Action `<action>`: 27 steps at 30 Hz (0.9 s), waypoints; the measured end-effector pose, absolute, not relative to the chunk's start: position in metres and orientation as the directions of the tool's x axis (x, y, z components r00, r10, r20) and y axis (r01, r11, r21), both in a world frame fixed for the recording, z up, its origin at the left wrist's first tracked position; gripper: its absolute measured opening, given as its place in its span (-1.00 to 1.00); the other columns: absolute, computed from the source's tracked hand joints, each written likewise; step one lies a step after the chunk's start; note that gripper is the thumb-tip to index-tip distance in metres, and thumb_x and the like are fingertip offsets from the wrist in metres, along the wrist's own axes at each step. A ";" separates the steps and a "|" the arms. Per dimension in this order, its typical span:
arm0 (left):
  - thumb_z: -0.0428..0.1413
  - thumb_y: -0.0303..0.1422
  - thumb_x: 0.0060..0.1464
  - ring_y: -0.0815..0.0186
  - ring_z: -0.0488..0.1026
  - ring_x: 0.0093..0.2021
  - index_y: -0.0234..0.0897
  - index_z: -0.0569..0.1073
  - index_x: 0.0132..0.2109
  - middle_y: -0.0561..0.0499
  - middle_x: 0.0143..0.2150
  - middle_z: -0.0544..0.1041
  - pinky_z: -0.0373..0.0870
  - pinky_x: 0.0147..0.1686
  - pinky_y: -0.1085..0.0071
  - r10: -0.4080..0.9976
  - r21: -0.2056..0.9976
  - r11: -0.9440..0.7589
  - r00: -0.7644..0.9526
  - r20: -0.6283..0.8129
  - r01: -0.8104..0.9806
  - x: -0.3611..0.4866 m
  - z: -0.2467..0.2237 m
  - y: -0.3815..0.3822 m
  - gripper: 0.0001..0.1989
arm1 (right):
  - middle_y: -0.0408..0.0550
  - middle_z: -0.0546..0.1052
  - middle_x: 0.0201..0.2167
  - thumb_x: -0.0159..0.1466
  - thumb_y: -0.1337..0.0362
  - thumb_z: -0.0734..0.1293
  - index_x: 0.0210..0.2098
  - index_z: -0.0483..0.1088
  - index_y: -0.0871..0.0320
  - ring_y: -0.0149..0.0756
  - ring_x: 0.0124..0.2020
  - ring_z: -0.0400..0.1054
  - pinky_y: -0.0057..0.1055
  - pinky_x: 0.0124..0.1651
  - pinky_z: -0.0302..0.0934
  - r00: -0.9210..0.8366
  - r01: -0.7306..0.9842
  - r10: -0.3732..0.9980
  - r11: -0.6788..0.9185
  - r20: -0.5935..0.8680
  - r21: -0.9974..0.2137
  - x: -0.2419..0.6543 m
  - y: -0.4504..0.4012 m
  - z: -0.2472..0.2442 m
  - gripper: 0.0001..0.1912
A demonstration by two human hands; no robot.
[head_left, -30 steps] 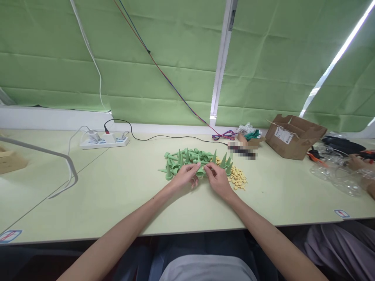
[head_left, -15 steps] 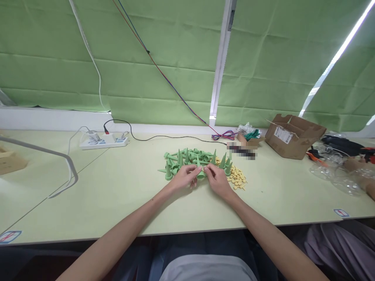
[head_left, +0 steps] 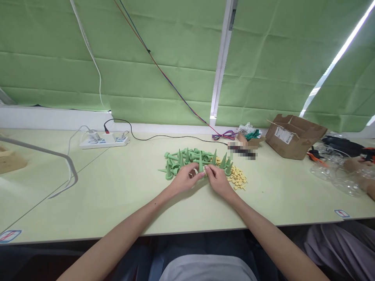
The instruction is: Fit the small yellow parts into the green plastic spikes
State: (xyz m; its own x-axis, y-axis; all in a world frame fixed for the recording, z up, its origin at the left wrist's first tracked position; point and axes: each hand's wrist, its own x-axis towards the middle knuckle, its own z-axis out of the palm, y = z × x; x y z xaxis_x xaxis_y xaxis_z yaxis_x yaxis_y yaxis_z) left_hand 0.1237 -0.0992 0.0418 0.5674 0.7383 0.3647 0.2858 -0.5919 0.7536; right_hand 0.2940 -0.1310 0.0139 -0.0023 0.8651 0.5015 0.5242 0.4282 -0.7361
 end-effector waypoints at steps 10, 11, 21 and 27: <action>0.02 -0.13 0.19 0.35 0.29 -0.38 -0.27 0.41 -0.33 -0.02 -0.30 0.33 0.29 -0.44 0.46 0.664 0.637 -0.711 0.586 0.465 0.300 0.123 0.041 -0.100 -0.70 | -0.23 0.14 -0.63 0.38 0.01 0.08 -0.56 0.06 0.11 -0.39 -0.56 0.04 -0.42 -0.46 -0.05 -0.010 0.501 0.878 0.419 0.479 -0.757 0.295 -0.126 0.011 -0.55; 0.01 -0.15 0.20 0.35 0.29 -0.37 -0.27 0.42 -0.30 -0.03 -0.27 0.34 0.30 -0.43 0.45 0.661 0.633 -0.713 0.591 0.463 0.302 0.123 0.041 -0.101 -0.72 | -0.23 0.13 -0.63 0.38 0.00 0.08 -0.56 0.06 0.11 -0.40 -0.56 0.03 -0.42 -0.46 -0.05 -0.012 0.496 0.881 0.416 0.473 -0.763 0.295 -0.126 0.011 -0.55; 0.00 -0.23 0.22 0.42 0.32 -0.42 -0.25 0.44 -0.19 -0.06 -0.12 0.35 0.32 -0.42 0.46 0.646 0.608 -0.733 0.594 0.479 0.306 0.122 0.038 -0.098 -0.79 | -0.23 0.13 -0.65 0.36 -0.03 0.11 -0.57 0.10 0.12 -0.40 -0.58 0.02 -0.43 -0.49 -0.08 0.010 0.428 0.899 0.393 0.439 -0.814 0.294 -0.126 0.013 -0.53; 0.03 -0.23 0.20 0.39 0.35 -0.39 -0.22 0.40 -0.04 -0.07 -0.08 0.38 0.34 -0.41 0.45 0.721 0.674 -0.664 0.517 0.461 0.324 0.126 0.037 -0.098 -0.75 | -0.24 0.12 -0.66 0.35 -0.04 0.15 -0.56 0.11 0.12 -0.41 -0.58 0.01 -0.44 -0.51 -0.08 0.084 0.397 0.881 0.399 0.466 -0.827 0.293 -0.126 0.014 -0.54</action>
